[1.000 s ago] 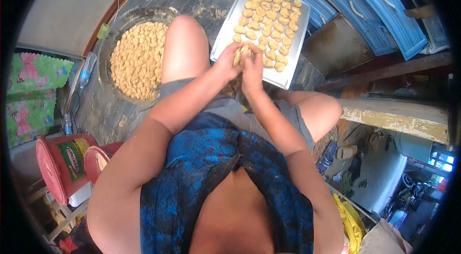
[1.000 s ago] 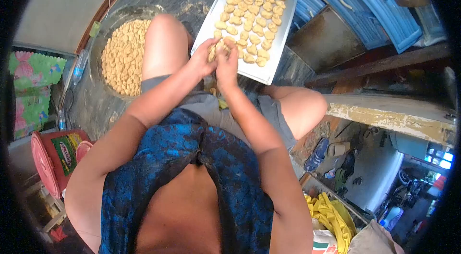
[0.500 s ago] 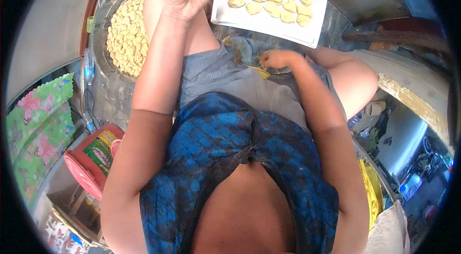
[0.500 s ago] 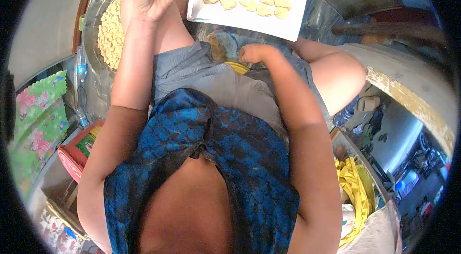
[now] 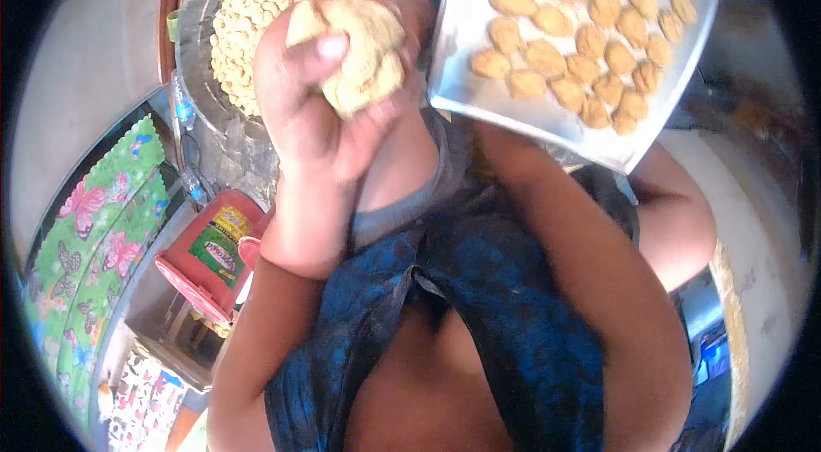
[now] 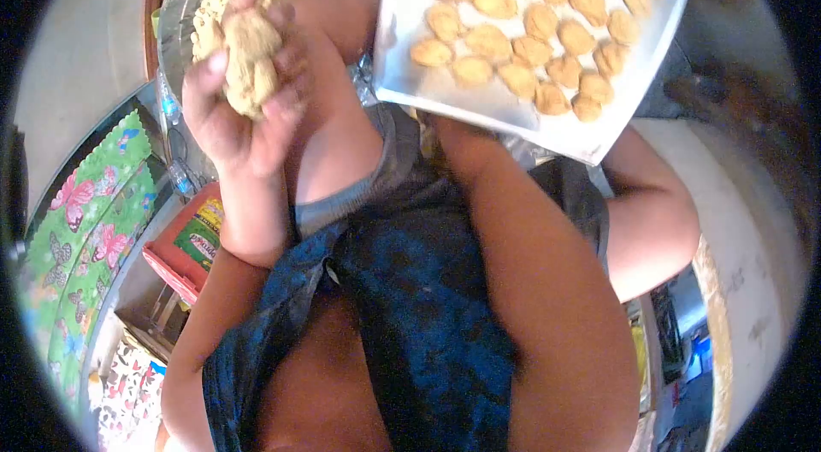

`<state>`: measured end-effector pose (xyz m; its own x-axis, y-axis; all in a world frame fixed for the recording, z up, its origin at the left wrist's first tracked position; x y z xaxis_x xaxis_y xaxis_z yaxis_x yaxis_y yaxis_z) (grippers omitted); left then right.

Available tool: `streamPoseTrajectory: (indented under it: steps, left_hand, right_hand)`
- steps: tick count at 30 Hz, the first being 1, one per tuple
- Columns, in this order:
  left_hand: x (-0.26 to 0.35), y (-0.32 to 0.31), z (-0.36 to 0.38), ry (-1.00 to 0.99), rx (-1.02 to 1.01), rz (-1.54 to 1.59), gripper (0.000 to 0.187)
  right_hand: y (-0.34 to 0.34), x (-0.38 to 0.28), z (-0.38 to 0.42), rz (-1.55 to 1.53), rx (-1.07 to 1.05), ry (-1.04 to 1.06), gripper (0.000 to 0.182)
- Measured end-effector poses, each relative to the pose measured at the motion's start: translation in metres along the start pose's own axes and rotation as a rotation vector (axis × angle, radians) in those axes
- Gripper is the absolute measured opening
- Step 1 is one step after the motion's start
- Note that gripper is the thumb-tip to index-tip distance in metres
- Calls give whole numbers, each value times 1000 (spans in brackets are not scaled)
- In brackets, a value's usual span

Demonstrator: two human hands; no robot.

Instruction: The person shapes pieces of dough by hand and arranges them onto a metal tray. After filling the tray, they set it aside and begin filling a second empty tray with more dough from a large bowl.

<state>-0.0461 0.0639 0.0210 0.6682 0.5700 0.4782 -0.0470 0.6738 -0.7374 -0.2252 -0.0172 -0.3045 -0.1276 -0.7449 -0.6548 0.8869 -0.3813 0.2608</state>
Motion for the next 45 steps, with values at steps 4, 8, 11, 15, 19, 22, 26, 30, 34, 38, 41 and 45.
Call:
streamPoseTrajectory:
  steps: [4,8,11,15,19,22,26,30,34,38,41,45]
  left_hand:
    - [-1,-8,-6,68,87,-27,45]
    - [-3,-8,-11,46,38,-126,37]
    - [-13,-4,-11,54,-21,-97,40]
    - [-22,2,3,63,-29,-100,38]
    - [-28,8,11,94,31,-70,39]
    - [-22,-6,2,114,25,-84,40]
    - [-23,-16,-11,83,30,-134,41]
    - [-26,-13,-14,52,78,-192,41]
    - [-23,-14,-9,137,-16,-177,35]
    - [-31,-4,-4,41,-54,-240,37]
    - [-34,4,1,-5,-150,-216,32]
    - [-42,11,9,20,-239,-112,28]
  right_hand:
    - [37,9,-48,49,62,95,35]
    - [57,-5,-59,95,122,165,34]
    - [66,-13,-47,133,160,186,34]
    - [81,-4,-42,188,207,222,33]
    - [59,-6,-54,148,196,295,32]
    - [38,-4,-62,73,196,333,32]
    - [13,-3,-73,-34,227,373,31]
    - [-6,-11,-75,-98,292,407,31]
    - [-25,-5,-48,-120,397,369,30]
    - [-71,36,-15,-90,518,276,30]
    - [39,-58,119,131,63,95,31]
    - [88,-120,234,88,342,213,24]
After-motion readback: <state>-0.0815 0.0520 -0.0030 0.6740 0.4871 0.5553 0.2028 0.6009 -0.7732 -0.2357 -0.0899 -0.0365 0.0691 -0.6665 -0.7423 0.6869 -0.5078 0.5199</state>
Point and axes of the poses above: each hand's wrist, its own z-axis away from the middle knuckle, its own y-axis out of the back of the hand, x = y × z, the point moved 1 cm from there along -z, towards the middle knuckle, and after that the axes turned 2 degrees about x, right-handed, at the moved point
